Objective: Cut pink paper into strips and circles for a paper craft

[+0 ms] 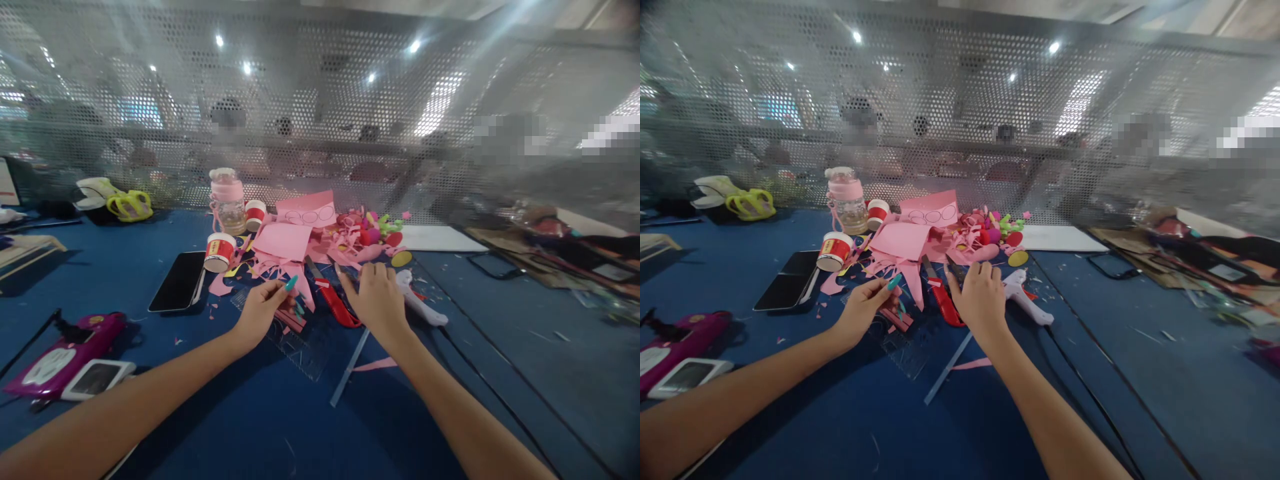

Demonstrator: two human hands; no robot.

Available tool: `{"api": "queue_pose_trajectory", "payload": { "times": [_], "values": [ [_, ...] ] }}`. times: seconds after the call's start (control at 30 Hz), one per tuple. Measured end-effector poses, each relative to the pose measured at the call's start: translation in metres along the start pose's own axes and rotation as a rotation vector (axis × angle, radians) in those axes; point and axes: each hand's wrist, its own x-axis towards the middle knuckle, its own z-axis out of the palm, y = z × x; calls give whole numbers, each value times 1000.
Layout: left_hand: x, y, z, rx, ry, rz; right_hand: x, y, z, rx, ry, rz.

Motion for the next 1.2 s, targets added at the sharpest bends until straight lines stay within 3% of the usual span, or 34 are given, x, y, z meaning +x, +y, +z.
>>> {"api": "queue_pose_trajectory", "payload": {
  "times": [0.17,0.27,0.4,0.63,0.73,0.87,1.03,1.2],
  "values": [
    [-7,-1,3,66,-45,-2,-10,-21,-1,514,-106,-135],
    [-10,-4,4,138,9,4,-21,-40,1,839,-244,-112],
    [-12,-7,7,226,15,12,-33,-60,4,1050,-270,-31],
    [-21,-8,15,471,73,160,-42,-73,7,1093,-171,78],
    [-22,-8,15,507,50,160,-41,-70,5,1034,-147,40],
    [-20,-9,14,519,40,154,-38,-67,4,1053,-234,-33],
    [-22,-8,18,638,124,165,-41,-72,7,1070,-145,95],
    [-26,-6,22,735,159,186,-45,-76,6,1061,-122,113]
  ]
}}
